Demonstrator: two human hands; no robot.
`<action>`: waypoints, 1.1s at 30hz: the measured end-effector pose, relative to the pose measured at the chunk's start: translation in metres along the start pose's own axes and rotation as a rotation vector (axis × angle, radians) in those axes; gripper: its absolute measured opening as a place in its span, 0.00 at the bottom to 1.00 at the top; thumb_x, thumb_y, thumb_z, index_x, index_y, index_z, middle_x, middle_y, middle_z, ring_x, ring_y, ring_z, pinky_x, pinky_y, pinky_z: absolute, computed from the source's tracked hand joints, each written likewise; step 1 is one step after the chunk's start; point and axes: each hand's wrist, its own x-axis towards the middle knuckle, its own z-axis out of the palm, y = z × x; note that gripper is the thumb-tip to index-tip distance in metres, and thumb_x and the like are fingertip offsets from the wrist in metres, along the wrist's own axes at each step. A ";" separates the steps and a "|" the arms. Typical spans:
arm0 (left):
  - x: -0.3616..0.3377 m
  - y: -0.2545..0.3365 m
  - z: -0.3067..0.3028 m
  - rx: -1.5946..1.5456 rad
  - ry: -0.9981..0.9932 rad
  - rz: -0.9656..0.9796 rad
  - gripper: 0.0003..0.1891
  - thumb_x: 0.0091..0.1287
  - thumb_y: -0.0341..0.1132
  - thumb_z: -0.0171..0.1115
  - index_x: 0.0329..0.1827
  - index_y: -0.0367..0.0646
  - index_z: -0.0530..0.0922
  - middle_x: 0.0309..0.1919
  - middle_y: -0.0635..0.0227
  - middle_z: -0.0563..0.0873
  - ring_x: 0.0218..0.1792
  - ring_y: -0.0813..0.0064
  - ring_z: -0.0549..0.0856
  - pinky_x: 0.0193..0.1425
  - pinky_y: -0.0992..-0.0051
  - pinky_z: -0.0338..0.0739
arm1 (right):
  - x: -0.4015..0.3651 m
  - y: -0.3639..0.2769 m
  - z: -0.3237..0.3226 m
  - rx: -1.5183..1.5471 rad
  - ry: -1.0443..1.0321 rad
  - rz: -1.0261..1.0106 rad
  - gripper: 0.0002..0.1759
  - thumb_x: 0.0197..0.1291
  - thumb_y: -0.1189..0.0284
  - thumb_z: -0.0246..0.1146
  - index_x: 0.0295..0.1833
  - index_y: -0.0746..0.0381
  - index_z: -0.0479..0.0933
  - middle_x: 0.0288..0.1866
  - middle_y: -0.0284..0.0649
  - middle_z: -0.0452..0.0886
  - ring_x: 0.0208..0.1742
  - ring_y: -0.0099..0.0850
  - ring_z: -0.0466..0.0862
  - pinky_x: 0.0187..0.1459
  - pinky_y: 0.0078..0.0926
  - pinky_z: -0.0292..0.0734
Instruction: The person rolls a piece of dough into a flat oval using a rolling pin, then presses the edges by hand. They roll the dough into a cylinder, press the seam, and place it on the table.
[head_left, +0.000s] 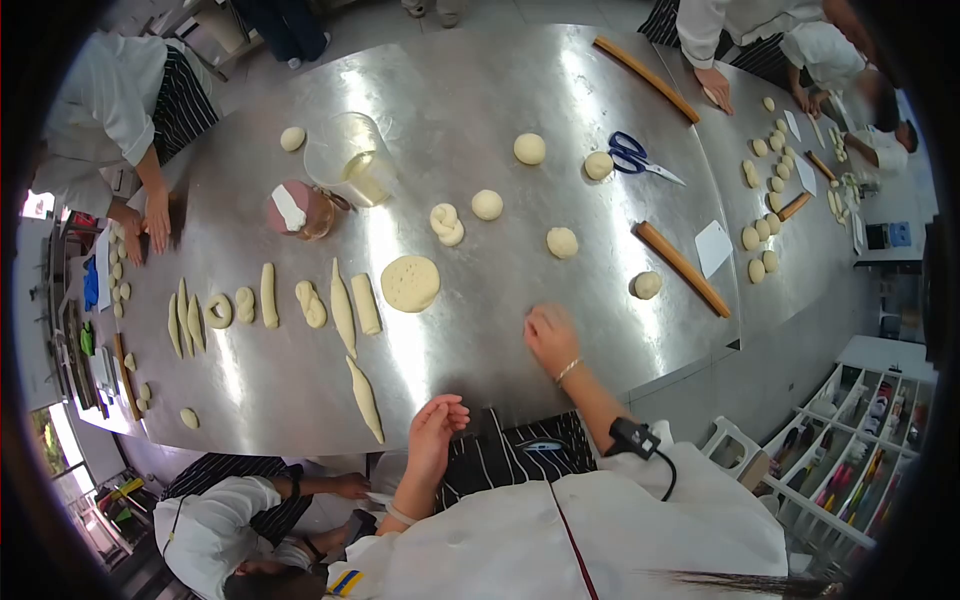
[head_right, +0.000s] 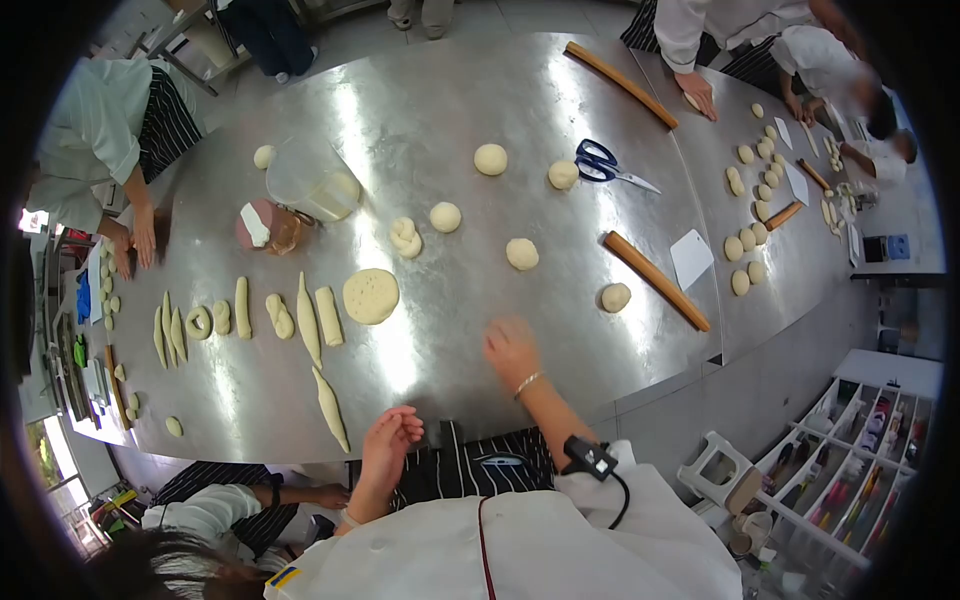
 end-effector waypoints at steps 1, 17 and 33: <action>-0.001 0.004 0.002 0.021 -0.010 0.023 0.13 0.77 0.34 0.49 0.53 0.36 0.79 0.40 0.64 0.85 0.41 0.75 0.83 0.48 0.76 0.76 | 0.014 0.016 -0.004 -0.006 0.010 0.091 0.11 0.46 0.79 0.70 0.36 0.60 0.77 0.42 0.41 0.80 0.46 0.44 0.79 0.48 0.39 0.75; -0.008 -0.009 -0.012 0.033 0.014 0.039 0.13 0.78 0.33 0.49 0.54 0.35 0.79 0.41 0.64 0.86 0.41 0.76 0.83 0.49 0.77 0.76 | -0.031 -0.024 -0.017 -0.032 0.114 0.101 0.13 0.47 0.79 0.70 0.42 0.61 0.81 0.44 0.38 0.83 0.51 0.42 0.81 0.54 0.40 0.75; -0.009 0.002 -0.006 0.084 -0.039 0.051 0.17 0.77 0.36 0.50 0.61 0.33 0.76 0.46 0.58 0.86 0.44 0.70 0.85 0.52 0.73 0.77 | -0.006 0.013 -0.022 -0.037 0.096 0.180 0.11 0.48 0.78 0.70 0.40 0.60 0.80 0.45 0.37 0.83 0.48 0.37 0.83 0.56 0.41 0.76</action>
